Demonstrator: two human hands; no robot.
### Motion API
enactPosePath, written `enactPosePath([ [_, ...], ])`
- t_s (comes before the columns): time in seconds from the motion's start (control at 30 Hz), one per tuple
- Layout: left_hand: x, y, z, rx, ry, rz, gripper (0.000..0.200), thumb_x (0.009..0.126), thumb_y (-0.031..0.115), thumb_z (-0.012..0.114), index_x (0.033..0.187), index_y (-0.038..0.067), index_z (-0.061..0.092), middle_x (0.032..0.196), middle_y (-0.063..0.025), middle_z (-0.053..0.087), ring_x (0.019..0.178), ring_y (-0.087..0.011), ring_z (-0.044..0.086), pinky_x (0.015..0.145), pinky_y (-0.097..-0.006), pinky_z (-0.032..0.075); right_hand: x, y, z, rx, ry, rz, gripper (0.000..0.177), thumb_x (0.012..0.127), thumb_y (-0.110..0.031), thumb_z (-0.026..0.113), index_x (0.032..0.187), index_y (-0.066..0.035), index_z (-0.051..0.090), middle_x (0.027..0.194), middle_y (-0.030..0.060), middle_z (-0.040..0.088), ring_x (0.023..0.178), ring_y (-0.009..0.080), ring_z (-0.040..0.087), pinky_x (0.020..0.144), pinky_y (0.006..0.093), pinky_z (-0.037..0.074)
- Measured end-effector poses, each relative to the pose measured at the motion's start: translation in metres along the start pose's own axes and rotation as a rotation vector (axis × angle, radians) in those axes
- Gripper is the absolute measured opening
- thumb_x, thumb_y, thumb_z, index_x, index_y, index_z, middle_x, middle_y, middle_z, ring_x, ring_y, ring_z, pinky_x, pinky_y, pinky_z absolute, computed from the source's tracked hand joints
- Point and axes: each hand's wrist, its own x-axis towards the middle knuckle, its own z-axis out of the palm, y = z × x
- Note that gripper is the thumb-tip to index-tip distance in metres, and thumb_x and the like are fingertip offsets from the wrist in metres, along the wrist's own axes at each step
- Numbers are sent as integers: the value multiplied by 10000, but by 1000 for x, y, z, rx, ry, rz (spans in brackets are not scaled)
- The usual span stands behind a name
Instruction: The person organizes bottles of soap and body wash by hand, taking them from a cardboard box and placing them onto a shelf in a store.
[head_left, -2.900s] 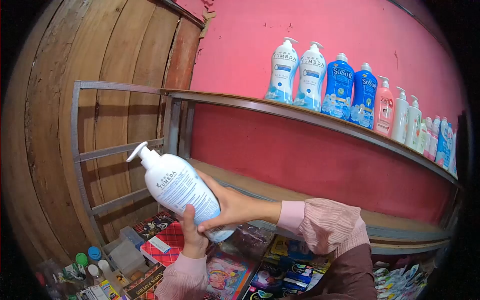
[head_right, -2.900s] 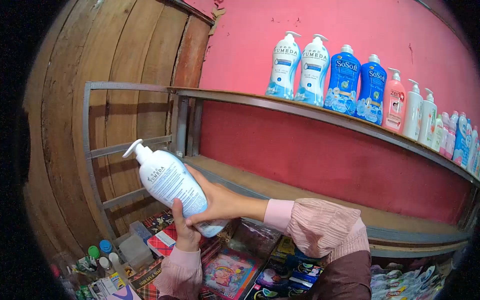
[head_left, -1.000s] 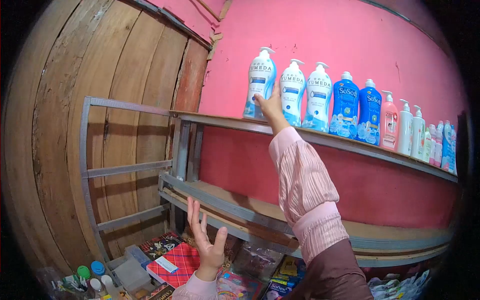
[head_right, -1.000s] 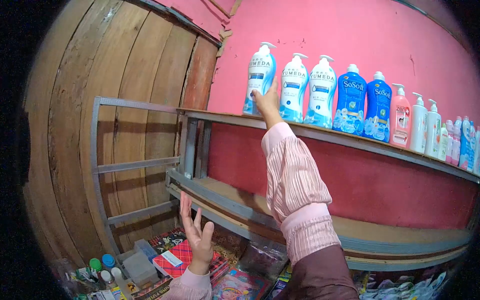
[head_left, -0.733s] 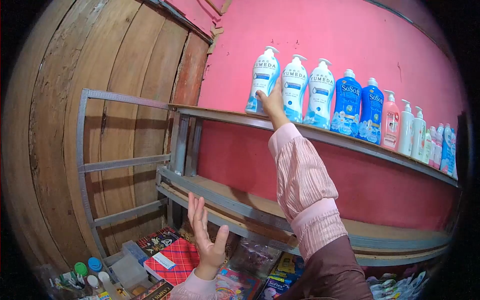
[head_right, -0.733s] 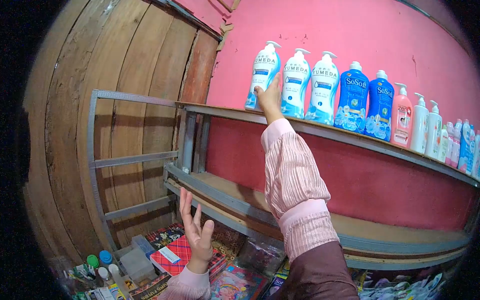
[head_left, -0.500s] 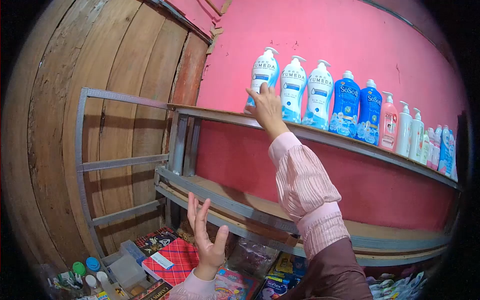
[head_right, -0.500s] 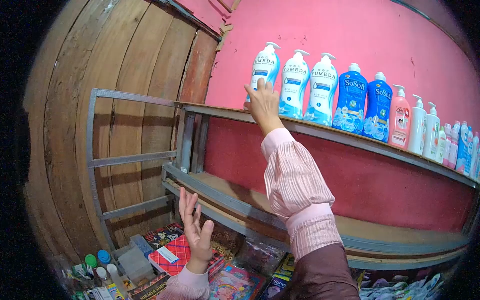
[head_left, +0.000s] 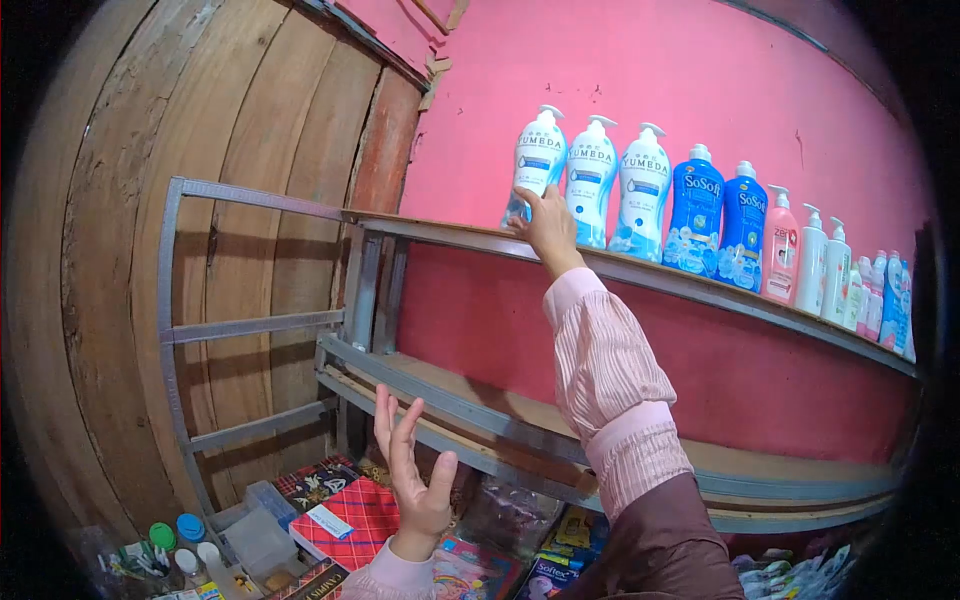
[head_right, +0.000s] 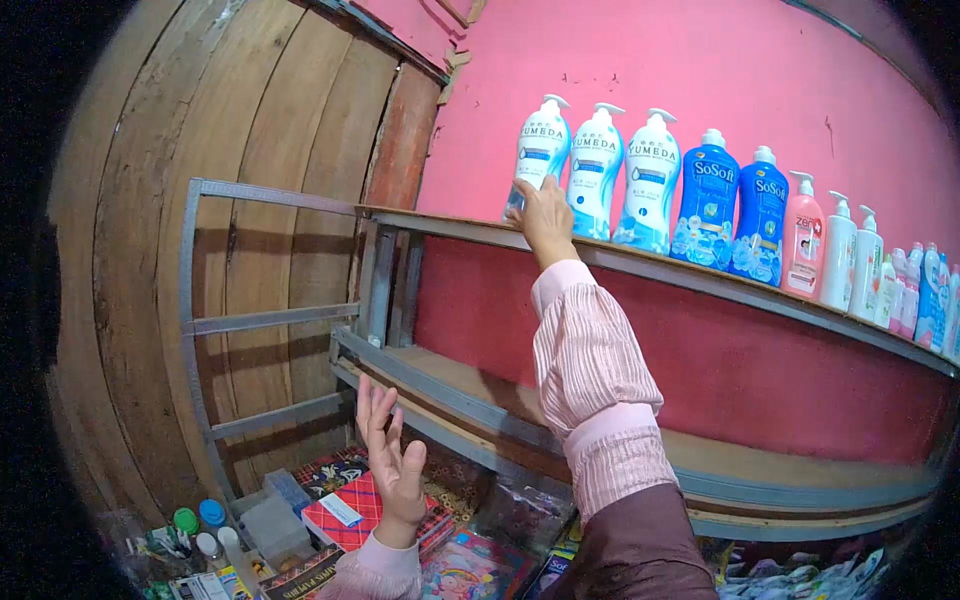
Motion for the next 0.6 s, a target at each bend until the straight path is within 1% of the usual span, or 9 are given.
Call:
enactPosePath([
  [0.07, 0, 0, -1, 1, 1, 6, 590, 860, 287, 623, 1373, 64, 438, 1551, -182, 122, 1422, -371, 169, 1136, -482, 191, 0, 3, 2, 14, 4, -12, 484, 731, -304, 777, 1186, -226, 632, 1027, 150, 535, 933, 326, 593, 761, 442, 508],
  [0.17, 1, 3, -1, -3, 3, 9, 585, 862, 287, 620, 1370, 61, 439, 1551, -185, 122, 1420, -375, 172, 1133, -484, 195, -4, 4, 0, 85, 121, -102, 342, 783, -294, 729, 1098, -178, 667, 928, 137, 559, 876, 330, 606, 727, 426, 514],
  [0.27, 3, 4, -2, -13, 10, 14, 577, 866, 288, 612, 1366, 55, 442, 1551, -188, 122, 1418, -376, 174, 1131, -483, 194, -4, 16, -16, 81, 131, -145, 205, 811, -273, 688, 946, -119, 679, 816, 127, 568, 796, 341, 613, 681, 425, 502],
  [0.3, 2, 4, -1, -21, 6, 6, 574, 868, 289, 608, 1364, 53, 443, 1550, -189, 122, 1418, -377, 175, 1131, -482, 193, -4, 26, -23, 55, 109, -121, 145, 816, -227, 675, 852, -89, 653, 792, 126, 606, 772, 351, 621, 667, 437, 493],
  [0.33, 0, 2, 0, -9, 0, -2, 597, 867, 331, 603, 1372, 60, 433, 1555, -175, 122, 1419, -357, 183, 1131, -491, 188, -3, 40, -29, 92, -3, -28, 169, 802, -234, 693, 849, -78, 647, 839, 158, 650, 821, 355, 632, 686, 456, 488],
  [0.4, -1, -3, 1, 14, -15, -8, 647, 866, 415, 593, 1387, 76, 412, 1564, -146, 121, 1423, -317, 200, 1131, -510, 177, -3, 66, -43, 36, -147, 131, 189, 773, -199, 730, 848, -59, 628, 840, 171, 672, 817, 339, 651, 688, 430, 492],
  [0.5, -1, -2, 3, 5, -20, -10, 641, 869, 429, 590, 1382, 83, 421, 1562, -147, 126, 1428, -315, 192, 1135, -515, 176, -2, 91, -47, 129, -222, 99, 219, 724, -144, 770, 850, -40, 625, 794, 185, 665, 797, 345, 657, 691, 427, 492],
  [0.53, -3, -1, 3, 0, -19, -4, 640, 870, 432, 589, 1381, 84, 422, 1561, -147, 127, 1429, -316, 189, 1136, -517, 176, -3, 95, -45, 104, -234, 114, 227, 713, -129, 776, 851, -34, 623, 796, 183, 667, 798, 342, 657, 688, 424, 491],
  [0.6, -3, 2, 3, -21, -30, 4, 613, 875, 380, 593, 1377, 71, 425, 1557, -163, 119, 1429, -339, 174, 1138, -508, 175, 3, 93, -42, 68, -246, 128, 247, 692, -99, 788, 853, -22, 618, 800, 178, 670, 800, 338, 658, 682, 419, 490],
])
